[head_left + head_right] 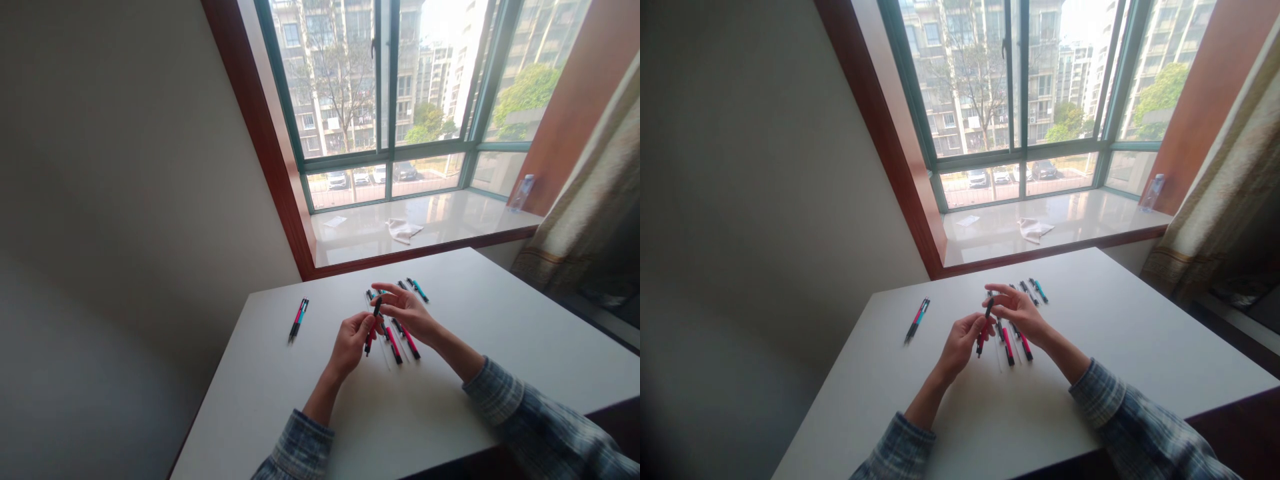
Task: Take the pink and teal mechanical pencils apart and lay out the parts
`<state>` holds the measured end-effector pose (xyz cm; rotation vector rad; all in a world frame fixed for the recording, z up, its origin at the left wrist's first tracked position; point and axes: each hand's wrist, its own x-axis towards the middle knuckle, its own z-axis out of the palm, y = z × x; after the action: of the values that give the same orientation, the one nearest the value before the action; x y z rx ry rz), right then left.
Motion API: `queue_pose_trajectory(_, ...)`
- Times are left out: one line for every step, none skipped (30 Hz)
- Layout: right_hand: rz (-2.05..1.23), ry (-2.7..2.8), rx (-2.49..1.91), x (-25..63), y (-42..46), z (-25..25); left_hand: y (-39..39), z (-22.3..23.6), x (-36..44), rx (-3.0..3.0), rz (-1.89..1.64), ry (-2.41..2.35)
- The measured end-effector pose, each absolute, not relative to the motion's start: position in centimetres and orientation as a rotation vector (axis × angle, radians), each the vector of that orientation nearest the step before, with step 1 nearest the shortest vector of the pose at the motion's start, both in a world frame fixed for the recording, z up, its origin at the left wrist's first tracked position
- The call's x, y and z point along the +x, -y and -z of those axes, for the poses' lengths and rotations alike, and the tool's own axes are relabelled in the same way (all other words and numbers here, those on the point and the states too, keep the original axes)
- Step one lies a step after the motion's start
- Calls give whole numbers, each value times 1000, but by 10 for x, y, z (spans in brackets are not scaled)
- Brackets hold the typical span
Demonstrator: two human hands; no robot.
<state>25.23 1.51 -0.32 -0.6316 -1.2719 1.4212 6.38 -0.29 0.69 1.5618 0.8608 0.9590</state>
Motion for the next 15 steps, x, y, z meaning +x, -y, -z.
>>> queue_pose_trajectory(-1435, 1261, -618, 252, -15, 2, 3, -7, 64, 1557, -954, -856)
queue_pose_trajectory(-1449, 1250, -610, 253, -14, 2, 3, -7, 64, 1553, -950, -850)
queue_pose_trajectory(-1460, 1239, -607, 253, -14, 1, 3, -8, 64, 1547, -947, -844)
queue_pose_trajectory(-1469, 1229, -611, 253, -13, 0, 3, -8, 64, 1542, -944, -838)
queue_pose_trajectory(-1475, 1220, -618, 253, -13, -1, 3, -8, 64, 1538, -943, -833)
queue_pose_trajectory(-1477, 1213, -626, 254, -13, -1, 3, -8, 64, 1535, -942, -829)
queue_pose_trajectory(-1473, 1206, -633, 254, -13, -1, 3, -8, 64, 1532, -940, -827)
queue_pose_trajectory(-1467, 1198, -638, 255, -13, -1, 3, -8, 64, 1530, -939, -826)
queue_pose_trajectory(-1460, 1188, -642, 256, -14, 0, 3, -8, 64, 1527, -937, -824)
queue_pose_trajectory(-1455, 1176, -644, 257, -15, 1, 3, -8, 64, 1524, -936, -823)
queue_pose_trajectory(-1452, 1165, -646, 258, -16, 2, 3, -8, 64, 1521, -934, -822)
queue_pose_trajectory(-1449, 1155, -646, 259, -17, 3, 3, -7, 64, 1518, -931, -821)
queue_pose_trajectory(-1448, 1148, -642, 259, -18, 4, 3, -7, 64, 1516, -927, -818)
queue_pose_trajectory(-1447, 1147, -636, 260, -19, 5, 4, -7, 64, 1513, -920, -816)
queue_pose_trajectory(-1447, 1151, -630, 260, -20, 6, 4, -8, 64, 1508, -913, -813)
